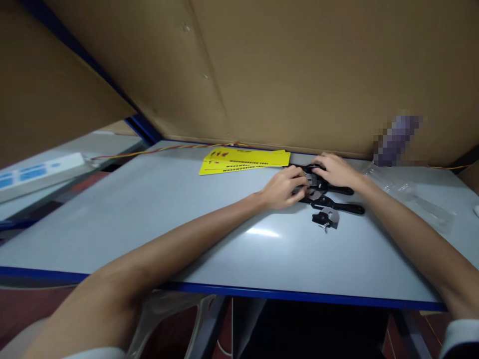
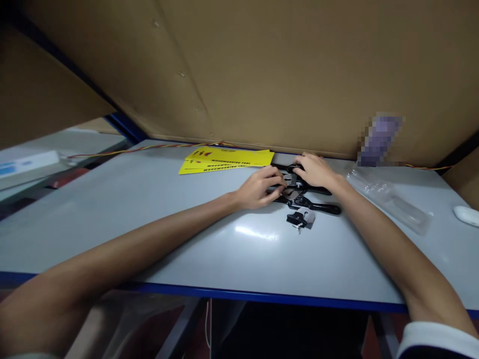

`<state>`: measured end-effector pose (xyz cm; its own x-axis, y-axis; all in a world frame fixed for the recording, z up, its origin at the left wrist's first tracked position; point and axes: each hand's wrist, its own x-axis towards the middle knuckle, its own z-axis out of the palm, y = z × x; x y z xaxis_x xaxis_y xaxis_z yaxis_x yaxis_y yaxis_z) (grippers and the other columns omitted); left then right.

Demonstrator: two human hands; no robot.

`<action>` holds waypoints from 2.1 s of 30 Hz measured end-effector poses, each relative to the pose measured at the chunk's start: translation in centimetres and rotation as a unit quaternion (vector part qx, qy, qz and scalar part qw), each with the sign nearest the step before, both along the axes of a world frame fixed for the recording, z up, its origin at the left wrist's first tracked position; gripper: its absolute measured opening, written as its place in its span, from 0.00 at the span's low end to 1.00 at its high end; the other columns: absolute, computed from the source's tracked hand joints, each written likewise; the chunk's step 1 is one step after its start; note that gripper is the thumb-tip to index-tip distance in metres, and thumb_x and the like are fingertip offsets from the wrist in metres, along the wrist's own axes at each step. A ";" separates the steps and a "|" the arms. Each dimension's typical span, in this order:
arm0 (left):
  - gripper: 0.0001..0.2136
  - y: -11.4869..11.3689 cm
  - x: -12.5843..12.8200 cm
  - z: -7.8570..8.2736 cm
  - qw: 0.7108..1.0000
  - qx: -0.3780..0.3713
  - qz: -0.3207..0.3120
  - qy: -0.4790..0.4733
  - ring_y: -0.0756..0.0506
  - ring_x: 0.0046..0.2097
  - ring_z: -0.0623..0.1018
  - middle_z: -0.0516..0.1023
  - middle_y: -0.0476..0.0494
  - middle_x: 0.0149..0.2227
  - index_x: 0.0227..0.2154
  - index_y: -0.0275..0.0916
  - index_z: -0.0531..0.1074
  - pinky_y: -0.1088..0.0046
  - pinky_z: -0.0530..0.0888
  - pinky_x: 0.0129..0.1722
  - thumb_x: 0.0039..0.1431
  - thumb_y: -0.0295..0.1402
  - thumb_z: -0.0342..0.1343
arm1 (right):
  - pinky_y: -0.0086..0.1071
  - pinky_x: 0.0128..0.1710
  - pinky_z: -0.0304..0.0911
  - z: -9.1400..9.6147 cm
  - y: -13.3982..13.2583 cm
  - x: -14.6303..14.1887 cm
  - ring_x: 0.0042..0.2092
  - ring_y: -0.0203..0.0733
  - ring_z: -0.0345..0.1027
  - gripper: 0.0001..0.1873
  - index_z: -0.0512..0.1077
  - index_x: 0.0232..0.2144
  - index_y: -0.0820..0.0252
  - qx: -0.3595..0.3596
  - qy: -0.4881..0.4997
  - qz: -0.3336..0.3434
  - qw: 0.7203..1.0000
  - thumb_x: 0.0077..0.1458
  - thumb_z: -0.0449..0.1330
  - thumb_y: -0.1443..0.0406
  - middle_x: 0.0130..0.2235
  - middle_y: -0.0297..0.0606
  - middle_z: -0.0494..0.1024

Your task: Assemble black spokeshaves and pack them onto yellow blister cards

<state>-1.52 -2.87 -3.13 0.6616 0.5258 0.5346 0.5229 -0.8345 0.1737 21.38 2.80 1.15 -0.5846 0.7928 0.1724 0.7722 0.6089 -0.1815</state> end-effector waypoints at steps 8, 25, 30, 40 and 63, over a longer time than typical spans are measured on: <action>0.14 -0.3 0.0 0.4 1.000 -0.014 0.016 0.006 0.40 0.42 0.74 0.79 0.37 0.41 0.40 0.40 0.77 0.58 0.74 0.46 0.69 0.35 0.45 | 0.39 0.40 0.62 0.8 -0.2 2.3 0.36 0.46 0.70 0.16 0.75 0.34 0.58 -0.007 0.142 -0.047 0.989 0.70 0.52 0.58 0.34 0.40 0.80; 0.19 -2.3 0.3 0.3 0.998 -0.010 -0.022 0.056 0.38 0.53 0.78 0.82 0.36 0.54 0.56 0.40 0.77 0.57 0.73 0.53 0.74 0.38 0.44 | 0.52 0.57 0.70 -2.0 -5.4 5.7 0.52 0.55 0.78 0.20 0.76 0.58 0.57 0.128 0.183 -0.035 0.974 0.69 0.56 0.61 0.52 0.47 0.85; 0.25 -3.3 0.5 0.2 0.990 -0.042 -0.061 0.119 0.34 0.72 0.67 0.69 0.37 0.72 0.69 0.41 0.67 0.48 0.66 0.66 0.75 0.41 0.45 | 0.47 0.51 0.72 -1.3 -7.1 5.9 0.48 0.52 0.79 0.16 0.80 0.45 0.57 0.171 0.156 0.056 0.971 0.70 0.51 0.66 0.47 0.47 0.85; 0.27 -3.6 0.2 0.2 0.983 -0.063 0.118 0.124 0.28 0.71 0.67 0.67 0.30 0.71 0.67 0.42 0.70 0.39 0.65 0.66 0.73 0.48 0.45 | 0.54 0.53 0.70 -0.1 -11.7 4.5 0.52 0.57 0.73 0.24 0.81 0.54 0.55 -0.007 -0.005 0.135 0.991 0.64 0.65 0.48 0.56 0.51 0.77; 0.09 -3.2 0.2 -0.8 0.994 0.089 -0.067 0.017 0.41 0.47 0.75 0.80 0.40 0.47 0.49 0.41 0.74 0.61 0.71 0.48 0.75 0.38 0.52 | 0.38 0.40 0.69 -2.1 -11.1 3.1 0.35 0.43 0.77 0.09 0.80 0.36 0.54 -0.090 0.317 0.052 0.943 0.61 0.68 0.56 0.36 0.36 0.86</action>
<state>-1.37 -6.11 -3.94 0.7392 0.3306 0.5868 0.4077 -0.9131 0.0009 24.48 -8.32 -1.00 -0.4854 0.7867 0.3815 0.4116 0.5906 -0.6941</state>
